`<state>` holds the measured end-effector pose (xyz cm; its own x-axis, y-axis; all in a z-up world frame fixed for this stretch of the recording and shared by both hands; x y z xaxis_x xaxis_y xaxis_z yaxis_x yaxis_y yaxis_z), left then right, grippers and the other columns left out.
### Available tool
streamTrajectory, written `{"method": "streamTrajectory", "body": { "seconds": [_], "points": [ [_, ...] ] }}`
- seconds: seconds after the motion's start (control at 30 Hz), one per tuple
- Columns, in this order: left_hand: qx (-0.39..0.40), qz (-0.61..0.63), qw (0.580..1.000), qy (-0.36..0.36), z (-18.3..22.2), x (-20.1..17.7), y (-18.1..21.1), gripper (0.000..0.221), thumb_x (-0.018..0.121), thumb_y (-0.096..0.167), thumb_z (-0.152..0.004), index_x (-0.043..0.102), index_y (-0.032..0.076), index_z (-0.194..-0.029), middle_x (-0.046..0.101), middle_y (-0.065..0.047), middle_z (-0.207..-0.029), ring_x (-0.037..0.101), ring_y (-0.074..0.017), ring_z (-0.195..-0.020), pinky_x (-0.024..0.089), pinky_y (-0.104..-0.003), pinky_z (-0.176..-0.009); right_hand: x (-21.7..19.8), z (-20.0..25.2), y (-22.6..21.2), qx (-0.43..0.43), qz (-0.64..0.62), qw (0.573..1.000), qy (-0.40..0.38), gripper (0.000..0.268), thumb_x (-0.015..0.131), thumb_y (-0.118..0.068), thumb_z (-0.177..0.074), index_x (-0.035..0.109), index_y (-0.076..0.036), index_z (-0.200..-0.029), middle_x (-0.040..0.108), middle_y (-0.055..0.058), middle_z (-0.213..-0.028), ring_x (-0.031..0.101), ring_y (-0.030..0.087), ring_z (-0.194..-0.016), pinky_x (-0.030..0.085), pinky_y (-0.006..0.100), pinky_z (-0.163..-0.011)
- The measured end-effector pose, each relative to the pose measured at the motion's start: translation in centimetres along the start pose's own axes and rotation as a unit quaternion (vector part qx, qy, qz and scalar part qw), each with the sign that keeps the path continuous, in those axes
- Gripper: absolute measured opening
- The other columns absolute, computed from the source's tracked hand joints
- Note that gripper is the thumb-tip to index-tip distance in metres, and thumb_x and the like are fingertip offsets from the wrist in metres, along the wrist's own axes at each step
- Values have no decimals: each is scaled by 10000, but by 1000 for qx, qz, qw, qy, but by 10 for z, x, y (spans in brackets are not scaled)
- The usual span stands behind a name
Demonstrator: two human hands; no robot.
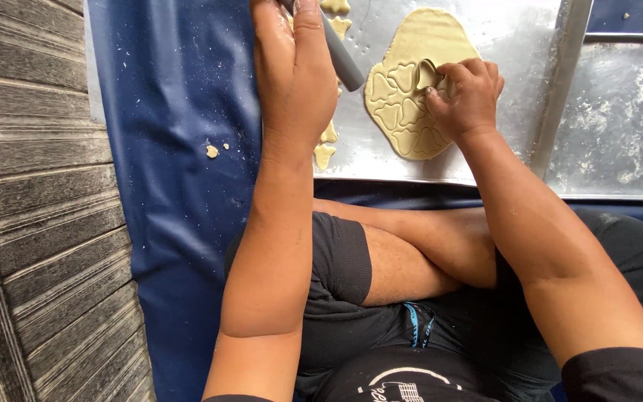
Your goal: Cutting heart-shaped pieces from a sheet of dough using a cookie cutter on a metal tray.
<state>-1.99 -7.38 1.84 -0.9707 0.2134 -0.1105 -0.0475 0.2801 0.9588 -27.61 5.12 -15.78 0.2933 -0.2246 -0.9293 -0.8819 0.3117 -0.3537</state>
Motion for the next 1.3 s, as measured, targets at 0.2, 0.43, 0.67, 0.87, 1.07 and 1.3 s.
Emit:
{"method": "streamTrajectory", "body": {
  "seconds": [0.2, 0.43, 0.67, 0.87, 1.07, 1.3],
  "points": [
    [2, -11, 1000, 0, 0, 0, -5, 274, 390, 340, -1148, 433, 178, -1364, 688, -65, -1250, 756, -201, -1044, 615, -320, -951, -5, 0, -2, -10, -7, 1000, -12, 424, 806, -137, -849, 701, -44, -1249, 609, 102, -1155, 444, 295, -1094, 341, 395, -1013],
    [5, -23, 1000, 0, -2, 0, 0, 274, 392, 336, -1130, 450, 151, -1324, 698, -70, -1188, 744, -191, -985, 606, -315, -903, -11, -4, 6, -14, -37, 999, -1, 454, 689, -6, -827, 678, -56, -1278, 621, 81, -1096, 497, 262, -1045, 365, 366, -997],
    [52, -225, 962, -144, 3, 63, -62, 249, 508, 110, -1000, 464, 50, -1237, 693, -198, -1093, 709, -381, -954, 544, -510, -839, -60, -16, 37, -41, -156, 970, 180, 395, 586, 110, -887, 604, 37, -1275, 622, 153, -1067, 608, 261, -963, 521, 364, -864],
    [27, -400, 869, -288, 51, 125, -152, 205, 580, 147, -943, 518, 87, -1129, 605, -133, -1035, 615, -362, -933, 467, -553, -853, -76, -21, 12, -103, -61, 988, 100, 555, 613, 130, -871, 509, 19, -1405, 438, 232, -1392, 341, 401, -1297, 286, 524, -1115],
    [35, -432, 851, -295, 71, 147, -167, 216, 563, 92, -925, 558, 102, -1141, 524, -129, -1079, 574, -338, -945, 482, -537, -876, -35, -6, 2, -155, 48, 987, 6, 470, 665, 5, -905, 695, -115, -1357, 582, 141, -1429, 328, 364, -1437, 184, 506, -1169],
    [61, -442, 852, -273, 83, 154, -170, 269, 601, 48, -871, 553, 124, -1125, 502, -123, -1084, 529, -329, -945, 461, -521, -881, -24, 3, 4, -150, 47, 987, 23, 385, 732, -45, -918, 736, -151, -1288, 679, 54, -1297, 479, 310, -1393, 177, 494, -1204]
  ]
}}
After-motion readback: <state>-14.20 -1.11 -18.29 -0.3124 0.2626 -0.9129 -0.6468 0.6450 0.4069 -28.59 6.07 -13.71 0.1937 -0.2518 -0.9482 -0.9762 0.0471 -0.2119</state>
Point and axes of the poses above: each hand's wrist, its own z-axis away from the middle knuckle, its own x-axis out of the palm, y = z × x, the point moved 8 cm from there along -z, towards the middle knuckle
